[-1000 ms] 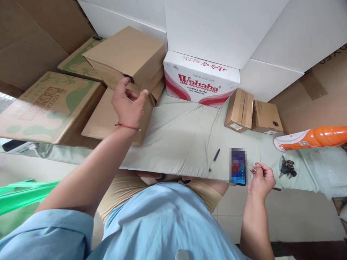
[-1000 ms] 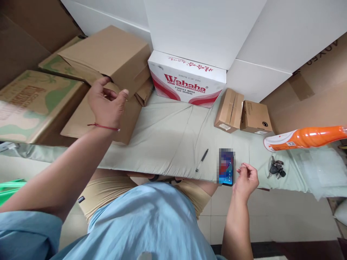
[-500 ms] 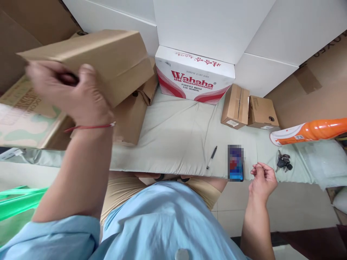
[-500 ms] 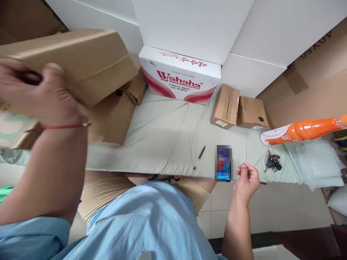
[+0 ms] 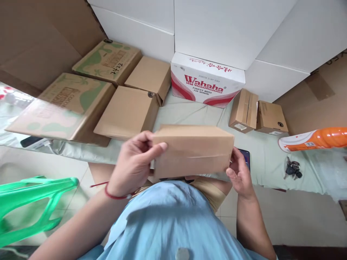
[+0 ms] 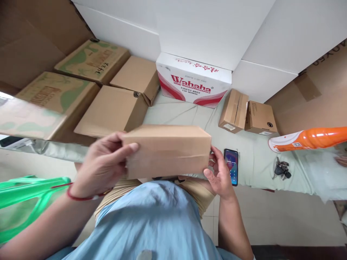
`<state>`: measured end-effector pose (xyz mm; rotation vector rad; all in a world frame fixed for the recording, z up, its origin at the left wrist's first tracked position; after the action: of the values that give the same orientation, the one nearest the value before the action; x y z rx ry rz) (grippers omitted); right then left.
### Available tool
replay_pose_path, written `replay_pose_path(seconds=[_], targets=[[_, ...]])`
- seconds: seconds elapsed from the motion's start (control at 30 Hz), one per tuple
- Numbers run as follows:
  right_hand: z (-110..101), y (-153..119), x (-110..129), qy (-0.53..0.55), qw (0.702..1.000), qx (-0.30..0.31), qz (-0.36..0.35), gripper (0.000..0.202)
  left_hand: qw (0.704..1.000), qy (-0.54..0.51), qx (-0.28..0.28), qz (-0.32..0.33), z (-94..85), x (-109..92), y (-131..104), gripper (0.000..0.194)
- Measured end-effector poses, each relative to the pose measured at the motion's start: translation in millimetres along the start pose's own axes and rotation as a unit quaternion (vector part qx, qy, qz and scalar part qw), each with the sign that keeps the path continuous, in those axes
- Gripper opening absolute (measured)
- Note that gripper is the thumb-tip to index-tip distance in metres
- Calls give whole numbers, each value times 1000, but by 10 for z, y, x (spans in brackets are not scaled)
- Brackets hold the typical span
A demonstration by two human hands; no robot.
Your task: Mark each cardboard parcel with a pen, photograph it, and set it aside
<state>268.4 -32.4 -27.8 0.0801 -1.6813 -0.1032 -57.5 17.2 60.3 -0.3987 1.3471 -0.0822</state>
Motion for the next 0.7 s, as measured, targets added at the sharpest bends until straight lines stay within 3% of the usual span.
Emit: replay_pose_path(seconds=[0.07,0.17,0.27,0.33,0.4,0.53,0.7], targets=[[36,2,-18,-41,998,-35,36,64,998,22,38,-48,77,209,53,54],[0,-6,-113,-58,986,-109,109,57,997,52,31,-37,66,494,131,60],[-29,-13,-200,-18,982,-120,143,55,999,51,10,-6,-31,737,154,69],[-17,-11,-235,0,982,-113,152,53,999,51,6,0,-110,890,127,60],[10,-5,-258,19,982,-115,152,53,999,50,12,-17,-180,1041,72,52],[32,-14,-304,53,985,-120,109,47,999,8,33,-39,-279,1270,-53,57],[-33,-71,-313,-43,996,-59,41,39,997,-25,68,-15,-355,1302,-129,62]])
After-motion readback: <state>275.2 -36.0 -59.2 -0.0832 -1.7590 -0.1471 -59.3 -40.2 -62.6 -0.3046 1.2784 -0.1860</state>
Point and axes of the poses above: each hand's wrist, its own y-axis towards the middle knuckle, its own z-axis out of the palm, x = y × z, the point moved 1 cm from there along y, towards the middle knuckle, and after that the axes turned 3 degrees about y, right-handed, at the moved point
